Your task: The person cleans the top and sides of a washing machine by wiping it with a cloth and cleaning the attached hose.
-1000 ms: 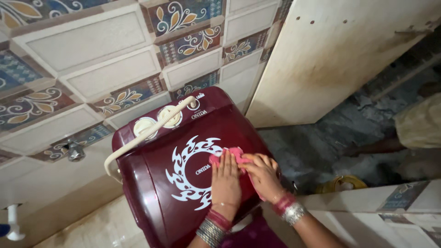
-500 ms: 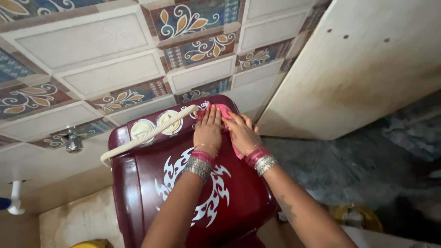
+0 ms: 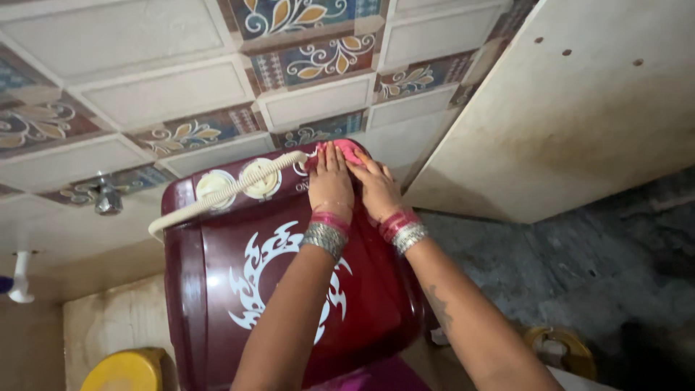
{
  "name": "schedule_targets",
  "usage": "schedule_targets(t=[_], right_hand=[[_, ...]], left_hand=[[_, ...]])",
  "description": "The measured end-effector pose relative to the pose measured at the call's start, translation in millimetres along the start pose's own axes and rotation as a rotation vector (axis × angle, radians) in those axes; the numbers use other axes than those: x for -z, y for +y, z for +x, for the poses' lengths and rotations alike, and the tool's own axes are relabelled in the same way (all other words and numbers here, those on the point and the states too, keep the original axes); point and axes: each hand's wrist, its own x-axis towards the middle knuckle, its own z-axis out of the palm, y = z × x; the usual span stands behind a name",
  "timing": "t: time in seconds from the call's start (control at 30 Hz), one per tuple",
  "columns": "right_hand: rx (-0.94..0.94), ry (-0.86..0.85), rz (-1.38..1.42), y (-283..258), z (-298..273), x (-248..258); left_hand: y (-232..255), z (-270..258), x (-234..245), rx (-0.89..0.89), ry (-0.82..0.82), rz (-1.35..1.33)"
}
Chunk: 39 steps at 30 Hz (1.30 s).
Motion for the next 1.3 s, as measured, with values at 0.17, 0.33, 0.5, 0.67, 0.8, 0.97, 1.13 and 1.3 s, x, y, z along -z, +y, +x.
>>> schedule_targets(t=[0.17,0.33,0.5,0.67,0.8,0.97,1.13,1.3], right_hand=[[-0.085,-0.08,-0.027,-16,-23,17],[-0.079,-0.044,-0.038,-27,-95,37],[-0.101,0.044,-0.051,-47,-180,52],[-0.203,0.163,-0.096,-68,-254,48],[-0.361,0.348,-0.086,-97,-292,24],[-0.327,0.487,-0.07,-145,-309,-3],[-0.292,0.368,-0.108,-189,-310,-22],[-0.094,0.157,-0.152,-222,-281,-24]], left_hand=[[-3,-18,3,-0.04,0.018,-0.176],[0,-84,29,-0.247,-0.101,-0.06],[16,-159,44,-0.421,-0.107,0.002],[26,-224,40,-0.556,-0.053,-0.149],[19,-256,26,-0.611,0.112,-0.247],[-17,-292,25,-0.621,0.061,-0.246],[-75,-327,14,-0.502,0.125,-0.306],[-122,-340,8,-0.333,0.166,-0.278]])
